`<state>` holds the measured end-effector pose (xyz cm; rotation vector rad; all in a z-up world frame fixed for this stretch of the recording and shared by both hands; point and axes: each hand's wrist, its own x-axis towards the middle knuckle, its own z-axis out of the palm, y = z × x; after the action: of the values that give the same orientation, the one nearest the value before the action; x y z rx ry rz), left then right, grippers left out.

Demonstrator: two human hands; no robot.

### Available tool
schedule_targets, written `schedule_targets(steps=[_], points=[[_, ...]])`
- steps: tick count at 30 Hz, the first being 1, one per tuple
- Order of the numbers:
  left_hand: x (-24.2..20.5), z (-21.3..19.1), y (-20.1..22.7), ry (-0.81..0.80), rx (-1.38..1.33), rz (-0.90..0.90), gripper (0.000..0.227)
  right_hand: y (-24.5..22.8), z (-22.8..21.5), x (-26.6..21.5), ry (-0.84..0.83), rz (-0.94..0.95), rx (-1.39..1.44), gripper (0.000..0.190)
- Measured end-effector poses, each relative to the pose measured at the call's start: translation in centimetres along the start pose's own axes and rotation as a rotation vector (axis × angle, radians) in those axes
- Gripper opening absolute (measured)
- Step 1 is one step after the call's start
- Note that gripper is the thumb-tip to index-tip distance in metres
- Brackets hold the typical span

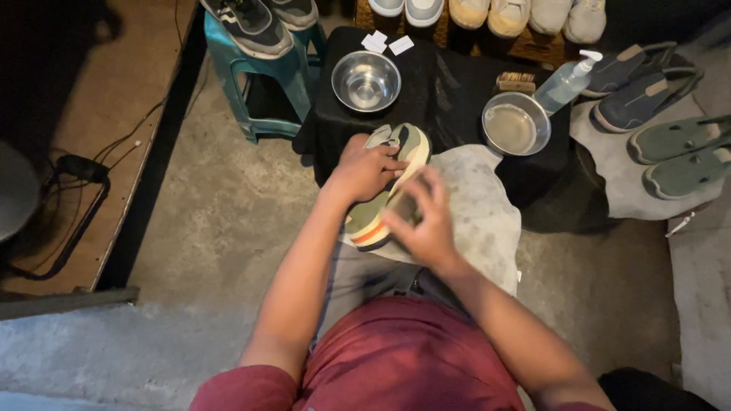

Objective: The person wipes a sneaker with a cloth, then uses a small rectangular block to rub the sole and side of the shoe. The person handles the shoe and cleaning tools on a table with bowls and other shoes nearby.

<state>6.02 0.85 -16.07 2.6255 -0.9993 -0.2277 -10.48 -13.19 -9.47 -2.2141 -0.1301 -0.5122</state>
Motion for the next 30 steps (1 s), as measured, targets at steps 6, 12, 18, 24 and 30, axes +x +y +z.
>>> schedule_targets(steps=[6, 12, 18, 24, 30], points=[[-0.1, -1.1, 0.8, -0.003, 0.035, 0.012, 0.027, 2.2, 0.8, 0.3, -0.035, -0.302, -0.04, 0.071], [0.2, -0.4, -0.3, -0.019, -0.044, -0.017, 0.027, 1.4, 0.5, -0.6, 0.032, -0.123, -0.044, 0.06], [-1.3, -1.2, 0.4, 0.0, -0.107, -0.02, 0.03, 1.9, -0.2, 0.8, -0.102, -0.151, -0.011, 0.064], [-1.4, -2.8, 2.6, 0.054, 0.082, 0.039, 0.024, 0.7, 0.2, -0.9, -0.187, 0.056, -0.084, 0.057], [-1.5, -1.0, 2.4, 0.021, -0.028, -0.008, 0.029, 5.4, 0.7, -0.7, -0.144, -0.215, -0.092, 0.078]])
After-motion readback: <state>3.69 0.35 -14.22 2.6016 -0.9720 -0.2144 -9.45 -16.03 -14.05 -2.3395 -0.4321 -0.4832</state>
